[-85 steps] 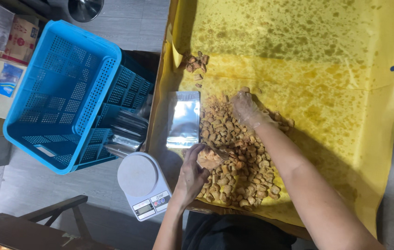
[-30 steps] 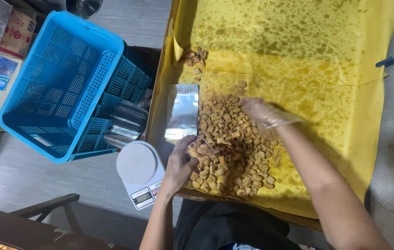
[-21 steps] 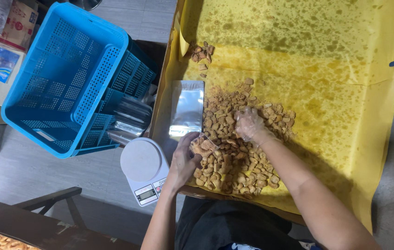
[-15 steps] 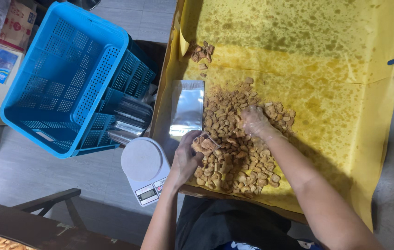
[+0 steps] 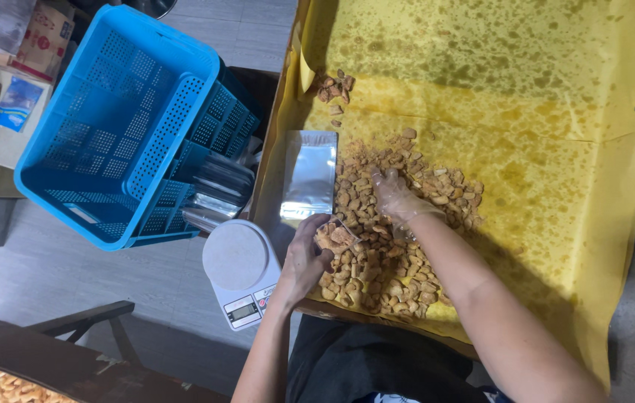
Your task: The person fills small plastic bags with snacks from a large tray using a gloved hand and places the filled bags onto a digital scale.
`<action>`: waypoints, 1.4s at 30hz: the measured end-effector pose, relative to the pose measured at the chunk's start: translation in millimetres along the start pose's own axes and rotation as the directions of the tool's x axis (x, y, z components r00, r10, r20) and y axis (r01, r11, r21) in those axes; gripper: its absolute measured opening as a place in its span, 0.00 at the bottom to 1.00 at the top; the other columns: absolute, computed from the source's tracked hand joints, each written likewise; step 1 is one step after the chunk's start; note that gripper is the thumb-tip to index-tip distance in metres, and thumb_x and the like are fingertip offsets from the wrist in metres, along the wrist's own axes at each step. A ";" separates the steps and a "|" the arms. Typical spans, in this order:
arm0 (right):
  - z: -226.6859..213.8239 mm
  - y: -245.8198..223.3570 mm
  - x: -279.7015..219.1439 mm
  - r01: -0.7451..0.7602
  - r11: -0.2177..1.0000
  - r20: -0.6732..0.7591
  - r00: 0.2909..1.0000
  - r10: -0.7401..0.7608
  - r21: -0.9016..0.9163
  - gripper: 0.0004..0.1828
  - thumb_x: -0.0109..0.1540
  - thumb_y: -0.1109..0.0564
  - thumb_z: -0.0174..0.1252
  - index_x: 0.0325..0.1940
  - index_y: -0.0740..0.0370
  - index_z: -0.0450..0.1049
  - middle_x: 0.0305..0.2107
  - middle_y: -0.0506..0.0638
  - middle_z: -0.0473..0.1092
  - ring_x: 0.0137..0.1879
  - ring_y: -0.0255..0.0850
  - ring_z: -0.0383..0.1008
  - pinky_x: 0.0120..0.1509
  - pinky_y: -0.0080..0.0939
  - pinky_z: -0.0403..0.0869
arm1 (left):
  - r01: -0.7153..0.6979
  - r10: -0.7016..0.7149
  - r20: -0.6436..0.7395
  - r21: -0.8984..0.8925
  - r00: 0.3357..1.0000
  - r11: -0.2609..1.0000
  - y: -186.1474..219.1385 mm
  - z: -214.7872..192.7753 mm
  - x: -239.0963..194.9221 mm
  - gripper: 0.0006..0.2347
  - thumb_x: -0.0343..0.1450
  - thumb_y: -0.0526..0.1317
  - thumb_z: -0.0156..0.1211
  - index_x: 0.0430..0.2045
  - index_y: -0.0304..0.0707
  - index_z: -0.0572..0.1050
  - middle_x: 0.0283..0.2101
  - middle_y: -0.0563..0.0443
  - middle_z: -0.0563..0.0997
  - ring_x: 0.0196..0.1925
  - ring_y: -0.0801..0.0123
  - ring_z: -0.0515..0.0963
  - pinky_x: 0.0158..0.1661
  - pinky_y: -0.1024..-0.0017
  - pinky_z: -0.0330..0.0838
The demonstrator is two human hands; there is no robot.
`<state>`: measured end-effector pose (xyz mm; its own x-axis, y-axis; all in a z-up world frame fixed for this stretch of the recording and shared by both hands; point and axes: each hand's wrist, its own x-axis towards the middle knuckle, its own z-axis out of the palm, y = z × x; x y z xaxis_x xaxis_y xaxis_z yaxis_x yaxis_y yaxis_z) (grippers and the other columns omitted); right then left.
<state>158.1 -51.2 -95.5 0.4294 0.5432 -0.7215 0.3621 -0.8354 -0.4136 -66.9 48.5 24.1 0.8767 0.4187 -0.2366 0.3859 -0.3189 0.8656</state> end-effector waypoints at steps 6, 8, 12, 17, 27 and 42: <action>8.7 14.3 5.4 0.095 0.907 0.004 0.995 -0.103 -0.410 0.43 0.56 0.72 0.56 0.76 0.64 0.52 0.71 0.63 0.50 0.75 0.64 0.51 0.83 0.57 0.54 | 0.150 -0.150 0.003 -0.056 0.989 0.987 14.6 -4.3 -2.3 0.29 0.61 0.28 0.55 0.61 0.30 0.66 0.68 0.41 0.66 0.43 0.60 0.81 0.38 0.69 0.81; 14.2 18.2 -1.5 0.095 0.935 0.000 0.995 -0.101 -0.341 0.46 0.55 0.74 0.54 0.76 0.60 0.51 0.72 0.60 0.48 0.76 0.63 0.46 0.81 0.56 0.55 | 0.135 -0.136 0.000 -0.059 0.991 0.989 14.5 -3.6 -4.5 0.29 0.61 0.28 0.56 0.61 0.30 0.66 0.68 0.40 0.66 0.44 0.61 0.81 0.38 0.69 0.81; 7.5 21.4 -25.2 0.125 0.986 -0.118 0.983 -0.137 -0.110 0.48 0.52 0.79 0.54 0.74 0.54 0.54 0.73 0.58 0.44 0.77 0.59 0.40 0.77 0.58 0.52 | 0.166 -0.164 0.040 -0.059 0.986 0.984 10.1 0.5 -1.7 0.30 0.61 0.27 0.55 0.62 0.31 0.64 0.69 0.41 0.64 0.40 0.57 0.82 0.38 0.70 0.81; -31.7 27.7 -61.2 -0.104 0.724 0.070 0.995 0.077 0.681 0.37 0.61 0.63 0.56 0.75 0.45 0.60 0.64 0.56 0.67 0.57 0.48 0.74 0.56 0.42 0.78 | -0.108 0.107 0.015 0.032 0.994 0.994 5.2 5.1 4.5 0.34 0.62 0.26 0.59 0.68 0.28 0.61 0.72 0.36 0.60 0.59 0.48 0.75 0.50 0.66 0.78; -70.1 22.0 -142.3 0.365 0.139 -0.158 0.673 -0.723 0.921 0.38 0.58 0.53 0.67 0.72 0.58 0.64 0.59 0.60 0.68 0.42 0.39 0.76 0.33 0.29 0.77 | 0.073 -0.047 0.181 -0.140 0.982 0.987 35.2 45.2 42.0 0.33 0.65 0.28 0.59 0.68 0.29 0.56 0.67 0.37 0.62 0.60 0.47 0.75 0.50 0.64 0.80; -80.0 -5.2 -184.2 0.522 0.368 -0.157 0.713 -0.683 0.769 0.27 0.63 0.46 0.63 0.63 0.62 0.72 0.62 0.60 0.68 0.56 0.35 0.75 0.35 0.32 0.77 | 0.095 -0.009 0.248 -0.338 0.969 0.936 63.0 56.0 24.3 0.30 0.64 0.26 0.53 0.65 0.31 0.58 0.66 0.39 0.62 0.49 0.52 0.81 0.33 0.72 0.86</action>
<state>143.3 -140.3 83.9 0.1885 0.9714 -0.1447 -0.2786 -0.0884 -0.9563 -5.2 -9.1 48.2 0.9170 0.1976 -0.3465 0.3479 0.0287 0.9371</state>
